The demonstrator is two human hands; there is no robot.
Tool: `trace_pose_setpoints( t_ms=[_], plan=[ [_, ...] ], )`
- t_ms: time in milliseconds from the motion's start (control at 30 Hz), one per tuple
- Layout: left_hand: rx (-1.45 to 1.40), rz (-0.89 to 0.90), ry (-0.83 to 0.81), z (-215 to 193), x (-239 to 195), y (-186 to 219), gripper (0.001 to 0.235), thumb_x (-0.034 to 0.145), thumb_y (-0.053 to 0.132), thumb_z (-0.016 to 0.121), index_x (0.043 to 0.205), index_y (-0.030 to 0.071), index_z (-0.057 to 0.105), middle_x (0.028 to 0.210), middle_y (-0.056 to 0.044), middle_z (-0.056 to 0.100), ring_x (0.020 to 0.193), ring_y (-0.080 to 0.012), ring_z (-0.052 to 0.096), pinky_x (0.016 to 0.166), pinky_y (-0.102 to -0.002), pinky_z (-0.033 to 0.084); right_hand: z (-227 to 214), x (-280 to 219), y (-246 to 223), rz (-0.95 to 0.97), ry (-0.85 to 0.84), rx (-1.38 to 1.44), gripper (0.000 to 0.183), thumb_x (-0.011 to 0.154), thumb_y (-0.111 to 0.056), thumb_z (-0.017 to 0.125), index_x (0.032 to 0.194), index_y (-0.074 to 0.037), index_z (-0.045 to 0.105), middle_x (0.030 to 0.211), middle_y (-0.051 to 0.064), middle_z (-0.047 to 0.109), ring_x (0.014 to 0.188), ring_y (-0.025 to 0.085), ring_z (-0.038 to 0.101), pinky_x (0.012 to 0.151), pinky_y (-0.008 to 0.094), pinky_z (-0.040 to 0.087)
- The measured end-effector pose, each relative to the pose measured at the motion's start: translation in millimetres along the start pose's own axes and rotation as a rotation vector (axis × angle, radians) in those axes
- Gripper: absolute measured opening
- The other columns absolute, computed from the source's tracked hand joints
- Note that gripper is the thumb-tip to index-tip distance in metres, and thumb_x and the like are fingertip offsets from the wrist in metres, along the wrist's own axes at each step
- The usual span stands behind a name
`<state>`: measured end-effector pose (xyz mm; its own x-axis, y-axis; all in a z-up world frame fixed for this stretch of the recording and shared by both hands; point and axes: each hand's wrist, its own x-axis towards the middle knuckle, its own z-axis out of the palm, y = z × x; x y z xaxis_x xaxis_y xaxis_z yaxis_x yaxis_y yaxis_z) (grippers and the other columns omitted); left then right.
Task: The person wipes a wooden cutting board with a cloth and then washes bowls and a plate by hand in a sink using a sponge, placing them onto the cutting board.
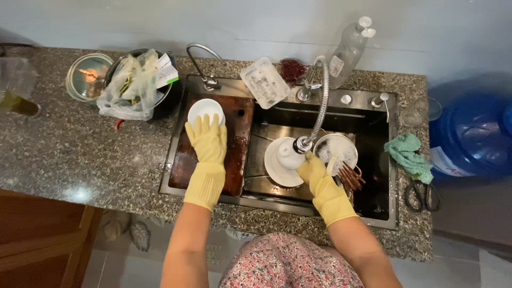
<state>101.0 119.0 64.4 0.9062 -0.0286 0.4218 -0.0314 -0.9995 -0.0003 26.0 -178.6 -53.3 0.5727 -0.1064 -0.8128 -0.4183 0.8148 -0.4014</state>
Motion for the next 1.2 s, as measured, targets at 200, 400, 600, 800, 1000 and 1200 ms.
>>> trace_pose_setpoints(
  t_ms=[200,400,600,800,1000,1200],
  plan=[
    [-0.386,0.267,0.098,1.3,-22.2,48.7,0.032,0.09,0.027,0.068,0.121,0.02,0.07,0.123,-0.011,0.067,0.128,-0.0307,0.053,0.115,-0.048,0.03,5.8,-21.9,-5.0,0.078,-0.109,0.392,0.032,0.092,-0.022,0.066,0.116,0.0,0.067,0.115,0.017,0.07,0.109,0.033,0.068,0.095,0.053,0.055],
    [-1.032,-0.039,-0.441,13.4,-56.0,82.9,0.032,0.089,0.033,0.067,0.12,0.028,0.069,0.116,0.004,0.072,0.115,-0.0154,0.063,0.107,-0.032,0.046,-1.4,-42.3,-13.8,0.054,-0.151,0.43,0.03,0.096,-0.019,0.061,0.121,-0.001,0.064,0.12,0.015,0.069,0.114,0.032,0.065,0.096,0.053,0.054],
    [-1.574,-0.875,-1.071,11.9,-74.7,117.6,0.062,0.092,0.051,0.067,0.14,0.018,0.049,0.12,-0.013,0.069,0.104,-0.0258,0.066,0.091,-0.043,0.057,-3.2,-42.6,-12.2,0.016,-0.176,0.278,0.039,0.099,-0.032,0.054,0.13,-0.01,0.059,0.128,0.004,0.065,0.122,0.022,0.061,0.106,0.048,0.05],
    [-1.73,-0.831,-1.077,19.1,-84.6,130.3,0.039,0.091,0.032,0.074,0.12,0.01,0.059,0.103,-0.01,0.071,0.091,-0.0277,0.072,0.082,-0.044,0.06,13.2,-51.9,-9.7,0.12,-0.145,0.081,0.052,0.088,-0.04,0.069,0.131,-0.014,0.058,0.129,0.008,0.061,0.119,0.036,0.058,0.096,0.068,0.046],
    [-0.853,0.098,-0.836,2.1,-88.7,146.6,0.045,0.089,0.044,0.068,0.126,0.019,0.066,0.119,-0.008,0.069,0.121,-0.0255,0.06,0.107,-0.039,0.046,31.1,-53.4,3.3,0.152,-0.114,-0.152,0.063,0.086,-0.043,0.07,0.139,-0.018,0.047,0.136,0.01,0.055,0.117,0.037,0.058,0.09,0.07,0.049],
    [-0.744,0.5,-0.825,1.2,-77.5,141.6,0.036,0.097,0.054,0.046,0.115,0.03,0.067,0.112,0.002,0.073,0.111,-0.0246,0.066,0.099,-0.042,0.052,11.5,-32.7,12.2,0.095,-0.047,0.01,0.085,0.074,0.008,0.07,0.143,-0.027,0.035,0.115,0.017,0.051,0.073,0.028,0.056,0.055,0.039,0.053]
  ],
)
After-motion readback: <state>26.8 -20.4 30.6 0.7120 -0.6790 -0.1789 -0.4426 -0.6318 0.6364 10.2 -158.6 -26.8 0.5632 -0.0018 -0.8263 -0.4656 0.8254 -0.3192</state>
